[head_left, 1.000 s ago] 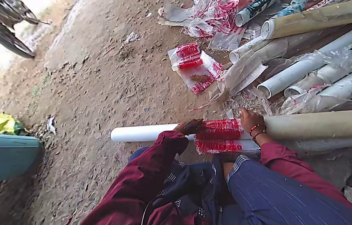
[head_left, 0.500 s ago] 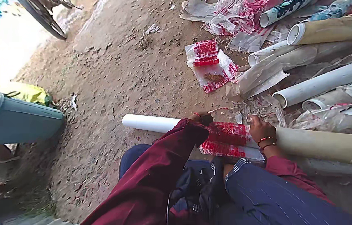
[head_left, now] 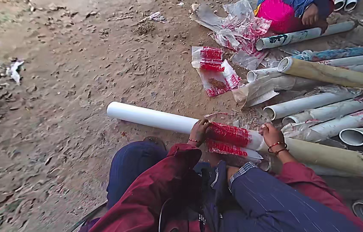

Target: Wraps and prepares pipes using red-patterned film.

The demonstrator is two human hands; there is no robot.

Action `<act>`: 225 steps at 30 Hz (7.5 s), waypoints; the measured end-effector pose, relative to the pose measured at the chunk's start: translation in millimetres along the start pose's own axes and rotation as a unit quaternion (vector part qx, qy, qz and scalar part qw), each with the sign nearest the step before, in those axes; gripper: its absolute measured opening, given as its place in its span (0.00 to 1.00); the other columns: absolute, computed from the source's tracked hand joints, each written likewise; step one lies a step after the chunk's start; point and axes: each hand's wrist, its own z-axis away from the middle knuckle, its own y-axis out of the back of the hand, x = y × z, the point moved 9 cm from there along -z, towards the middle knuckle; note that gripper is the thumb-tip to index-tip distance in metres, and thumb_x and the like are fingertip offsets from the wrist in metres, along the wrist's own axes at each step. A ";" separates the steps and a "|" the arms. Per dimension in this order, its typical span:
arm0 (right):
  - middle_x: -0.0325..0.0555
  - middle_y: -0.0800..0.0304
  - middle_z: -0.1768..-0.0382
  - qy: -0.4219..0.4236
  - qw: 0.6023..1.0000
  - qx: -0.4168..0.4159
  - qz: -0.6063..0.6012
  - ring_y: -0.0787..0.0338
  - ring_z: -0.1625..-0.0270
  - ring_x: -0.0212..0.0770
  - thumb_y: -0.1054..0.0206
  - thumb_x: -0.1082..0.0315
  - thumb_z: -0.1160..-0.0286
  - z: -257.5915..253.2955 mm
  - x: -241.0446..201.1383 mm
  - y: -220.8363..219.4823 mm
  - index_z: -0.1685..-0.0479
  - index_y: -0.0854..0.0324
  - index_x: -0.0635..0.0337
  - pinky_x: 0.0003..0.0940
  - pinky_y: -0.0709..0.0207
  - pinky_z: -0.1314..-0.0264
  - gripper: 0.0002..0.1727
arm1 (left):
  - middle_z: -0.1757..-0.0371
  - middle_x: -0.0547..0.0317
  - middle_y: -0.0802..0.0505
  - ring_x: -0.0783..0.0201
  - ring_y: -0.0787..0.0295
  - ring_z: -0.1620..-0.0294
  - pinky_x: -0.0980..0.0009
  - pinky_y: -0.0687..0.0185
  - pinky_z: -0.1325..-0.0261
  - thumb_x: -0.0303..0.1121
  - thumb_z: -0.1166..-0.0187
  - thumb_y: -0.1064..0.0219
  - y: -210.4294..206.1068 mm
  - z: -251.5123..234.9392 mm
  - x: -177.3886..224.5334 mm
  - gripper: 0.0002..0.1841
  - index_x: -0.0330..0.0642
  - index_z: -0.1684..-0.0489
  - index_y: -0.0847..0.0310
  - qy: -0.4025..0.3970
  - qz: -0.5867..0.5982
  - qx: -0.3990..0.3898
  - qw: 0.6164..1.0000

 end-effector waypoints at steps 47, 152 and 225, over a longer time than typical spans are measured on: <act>0.72 0.07 0.61 0.172 0.934 0.306 0.065 0.07 0.59 0.74 0.42 0.75 0.17 -8.3 27.1 -17.9 0.44 0.10 0.72 0.65 0.19 0.57 0.15 | 0.39 0.25 0.12 0.30 0.17 0.30 0.44 0.23 0.28 0.42 0.15 0.35 -32.9 -22.5 45.4 0.25 0.22 0.36 0.19 -0.040 -0.165 -0.183 0.968; 0.73 0.09 0.45 0.048 0.994 0.085 0.055 0.09 0.42 0.75 0.50 0.70 0.07 -24.1 60.3 -15.1 0.34 0.18 0.70 0.72 0.24 0.42 0.19 | 0.34 0.39 0.12 0.38 0.15 0.33 0.45 0.18 0.41 0.21 0.14 0.46 -83.8 17.3 84.0 0.13 0.29 0.44 0.14 -0.104 -0.313 -0.233 0.915; 0.73 0.07 0.56 -0.041 0.976 0.156 -0.143 0.07 0.50 0.70 0.44 0.71 0.12 94.6 72.7 -82.3 0.47 0.11 0.78 0.64 0.23 0.41 0.18 | 0.48 0.28 0.10 0.33 0.14 0.37 0.46 0.24 0.28 0.15 0.30 0.32 -142.4 -44.6 138.9 0.08 0.20 0.56 0.13 -0.189 -0.006 -0.105 0.976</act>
